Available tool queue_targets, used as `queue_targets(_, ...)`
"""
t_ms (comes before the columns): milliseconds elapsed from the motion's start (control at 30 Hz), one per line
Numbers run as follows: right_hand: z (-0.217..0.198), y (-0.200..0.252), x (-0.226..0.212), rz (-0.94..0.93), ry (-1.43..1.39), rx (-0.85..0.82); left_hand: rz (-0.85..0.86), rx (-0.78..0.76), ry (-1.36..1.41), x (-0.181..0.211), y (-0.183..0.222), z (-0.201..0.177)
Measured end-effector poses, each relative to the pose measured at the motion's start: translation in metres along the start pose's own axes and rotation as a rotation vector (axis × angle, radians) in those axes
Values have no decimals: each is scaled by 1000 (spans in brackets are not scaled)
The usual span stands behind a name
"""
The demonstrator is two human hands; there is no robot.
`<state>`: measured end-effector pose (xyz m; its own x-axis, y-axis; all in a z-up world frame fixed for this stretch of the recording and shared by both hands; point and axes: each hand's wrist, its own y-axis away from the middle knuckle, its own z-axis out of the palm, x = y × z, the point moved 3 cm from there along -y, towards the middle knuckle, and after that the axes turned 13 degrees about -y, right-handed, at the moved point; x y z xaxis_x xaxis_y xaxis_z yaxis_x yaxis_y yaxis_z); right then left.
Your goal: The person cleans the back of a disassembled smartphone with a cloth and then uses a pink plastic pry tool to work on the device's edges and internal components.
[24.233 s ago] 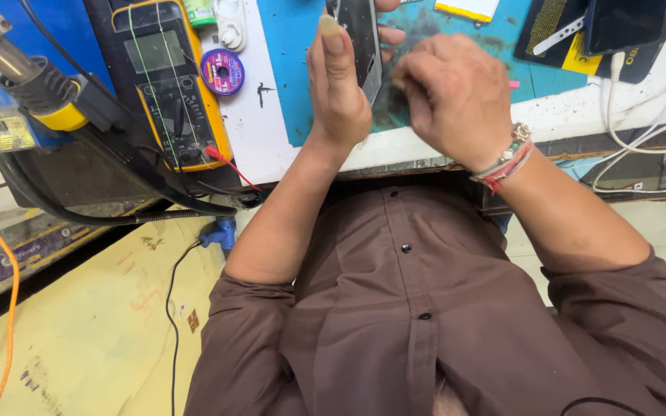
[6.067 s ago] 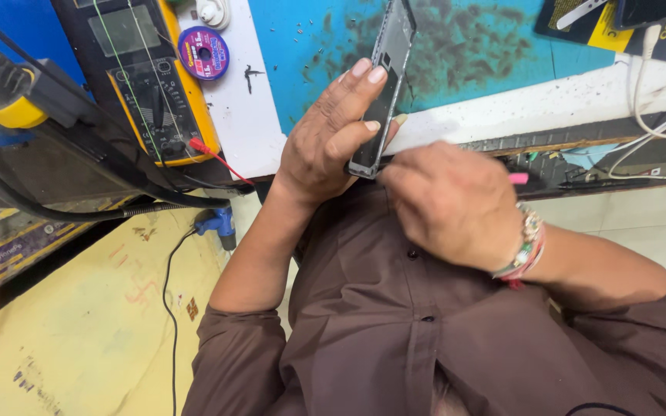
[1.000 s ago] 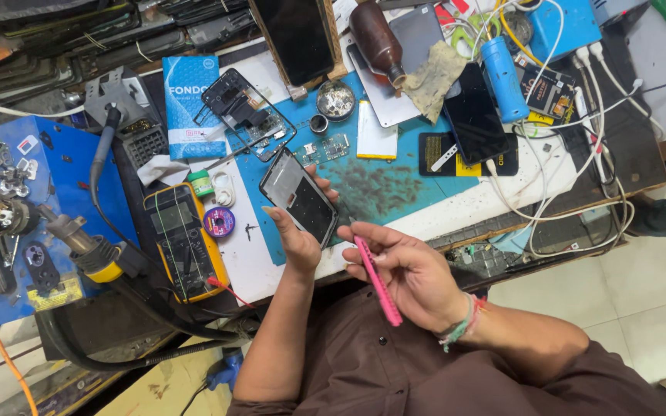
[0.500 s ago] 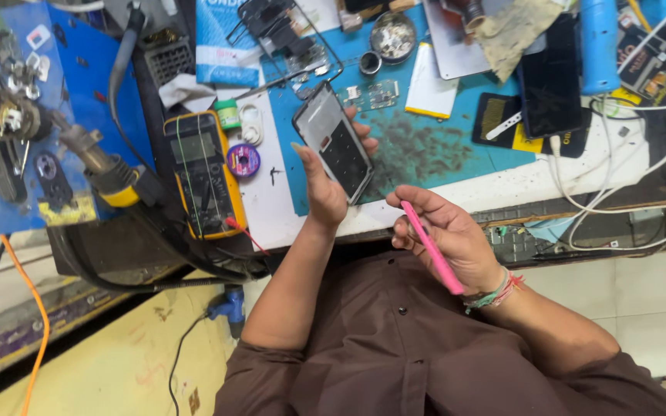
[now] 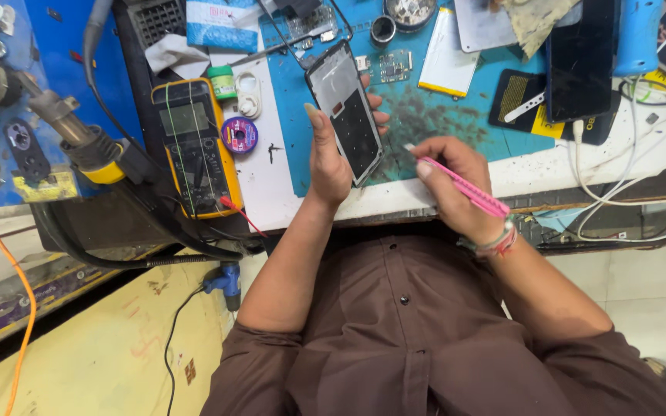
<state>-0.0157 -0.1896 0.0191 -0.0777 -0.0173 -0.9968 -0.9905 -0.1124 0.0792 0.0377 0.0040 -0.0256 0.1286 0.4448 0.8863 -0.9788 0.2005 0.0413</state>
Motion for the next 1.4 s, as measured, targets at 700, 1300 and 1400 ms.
queue_targets(700, 10, -24, -17, -162, 230, -81, 77, 22, -92, 4, 5, 4)
queue_targets(1300, 15, -20, -4, 109, -123, 135, 166, 45, -227, -6, 17, 11)
queue_targets(1400, 20, -17, -7, -49, 41, 110, 212, 81, -252, -12, 19, 8)
